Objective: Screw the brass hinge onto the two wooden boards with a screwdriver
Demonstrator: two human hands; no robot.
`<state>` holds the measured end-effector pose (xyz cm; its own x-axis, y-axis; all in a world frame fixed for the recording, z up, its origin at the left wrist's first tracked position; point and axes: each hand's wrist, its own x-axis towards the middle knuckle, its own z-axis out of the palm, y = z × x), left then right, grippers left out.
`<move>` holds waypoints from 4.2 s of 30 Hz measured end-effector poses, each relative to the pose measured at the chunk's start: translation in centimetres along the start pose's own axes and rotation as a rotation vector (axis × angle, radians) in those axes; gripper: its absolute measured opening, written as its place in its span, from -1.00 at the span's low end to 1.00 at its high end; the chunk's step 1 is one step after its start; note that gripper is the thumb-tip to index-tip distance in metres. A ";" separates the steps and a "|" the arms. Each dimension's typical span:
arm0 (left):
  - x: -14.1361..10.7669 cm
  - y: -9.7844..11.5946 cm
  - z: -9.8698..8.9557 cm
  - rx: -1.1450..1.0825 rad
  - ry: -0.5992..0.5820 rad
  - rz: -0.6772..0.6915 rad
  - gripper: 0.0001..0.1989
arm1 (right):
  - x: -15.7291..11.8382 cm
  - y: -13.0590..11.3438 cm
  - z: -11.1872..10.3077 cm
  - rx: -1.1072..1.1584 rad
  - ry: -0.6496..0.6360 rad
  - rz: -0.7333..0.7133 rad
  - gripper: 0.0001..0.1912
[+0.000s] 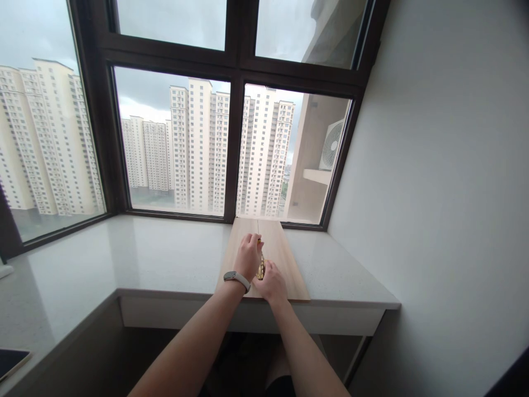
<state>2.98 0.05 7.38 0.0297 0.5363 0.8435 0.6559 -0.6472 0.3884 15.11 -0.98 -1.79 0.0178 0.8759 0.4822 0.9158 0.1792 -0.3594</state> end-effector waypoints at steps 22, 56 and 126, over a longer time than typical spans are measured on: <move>0.1 0.3 -0.2 -0.039 0.005 -0.025 -0.85 | -0.1 -0.2 -0.3 0.010 0.011 -0.012 -0.49; 0.4 0.6 0.1 -0.124 -0.011 -0.046 -0.73 | 0.0 -0.1 0.0 -0.004 0.008 -0.005 -0.48; 0.2 0.2 0.2 -0.176 -0.028 -0.104 -0.84 | 0.0 -0.1 -0.1 0.005 -0.002 -0.001 -0.44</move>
<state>3.23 0.14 7.55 -0.0086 0.6187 0.7856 0.5147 -0.6708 0.5340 15.05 -1.05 -1.68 0.0161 0.8768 0.4806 0.9140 0.1820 -0.3627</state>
